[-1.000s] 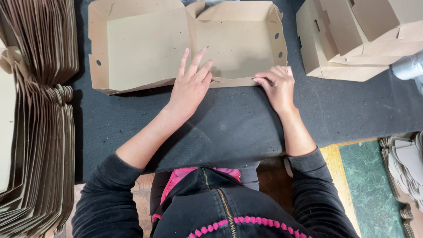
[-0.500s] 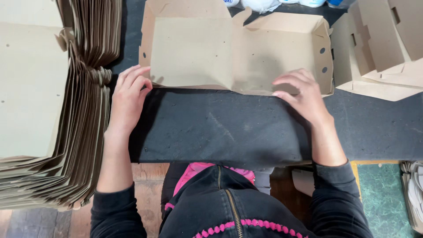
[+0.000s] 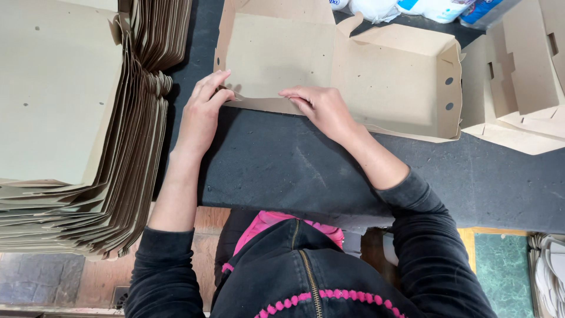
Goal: The person takes flat cardboard box blanks from a stack, folds the sides and flaps to form open boxes, and places the assembled boxes into another stack.
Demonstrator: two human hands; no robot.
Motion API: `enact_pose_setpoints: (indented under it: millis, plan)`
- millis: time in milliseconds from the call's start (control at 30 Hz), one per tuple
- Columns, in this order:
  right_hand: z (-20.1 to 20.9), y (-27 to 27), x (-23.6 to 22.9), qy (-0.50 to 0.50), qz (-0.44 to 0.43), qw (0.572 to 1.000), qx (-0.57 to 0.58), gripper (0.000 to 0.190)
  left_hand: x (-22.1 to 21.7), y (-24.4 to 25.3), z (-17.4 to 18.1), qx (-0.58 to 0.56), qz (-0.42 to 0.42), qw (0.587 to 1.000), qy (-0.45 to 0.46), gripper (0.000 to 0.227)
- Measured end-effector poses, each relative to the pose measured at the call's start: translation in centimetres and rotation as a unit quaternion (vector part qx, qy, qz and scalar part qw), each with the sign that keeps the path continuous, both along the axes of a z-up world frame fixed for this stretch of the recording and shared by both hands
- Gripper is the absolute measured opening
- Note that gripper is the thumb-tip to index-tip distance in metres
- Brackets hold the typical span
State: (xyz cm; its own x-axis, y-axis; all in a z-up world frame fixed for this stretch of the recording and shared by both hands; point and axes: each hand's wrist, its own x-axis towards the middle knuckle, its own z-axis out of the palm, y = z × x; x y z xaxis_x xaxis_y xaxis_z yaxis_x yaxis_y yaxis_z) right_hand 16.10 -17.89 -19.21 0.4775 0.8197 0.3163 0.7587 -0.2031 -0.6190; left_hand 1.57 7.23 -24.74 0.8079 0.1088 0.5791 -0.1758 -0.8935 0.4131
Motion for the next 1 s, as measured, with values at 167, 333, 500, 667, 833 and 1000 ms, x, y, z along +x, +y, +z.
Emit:
enact_pose_setpoints:
  millis: [167, 333, 500, 667, 833, 1000]
  plan:
    - [-1.0, -0.3, 0.1, -0.033, -0.029, 0.999, 0.009, 0.021, -1.0, 1.0, 1.4, -0.038, 0.014, 0.999, 0.002, 0.015]
    - [-2.2, -1.3, -0.4, -0.047, -0.042, 0.998, 0.018, 0.021, -0.8, 3.7, -3.1, -0.078, 0.098, 0.992, 0.012, 0.02]
    - [-2.6, -2.4, -2.8, -0.111, -0.008, 0.992, 0.061, 0.014, -1.2, 4.4, -3.9, -0.086, 0.141, 0.984, 0.072, 0.026]
    - [-3.2, -4.6, -4.2, -0.137, 0.079, 0.987, -0.015, 0.023, -1.9, 2.1, -0.4, -0.125, 0.143, 0.981, 0.035, 0.027]
    - [0.7, -7.9, 3.2, -0.185, 0.078, 0.98, -0.013, 0.04, -4.4, -3.8, 4.8, -0.368, 0.1, 0.92, -0.088, 0.034]
    - [0.9, -12.4, 15.4, -0.227, -0.268, 0.932, -0.085, 0.068, -6.2, -11.2, 3.7, -0.793, 0.029, 0.591, -0.147, 0.047]
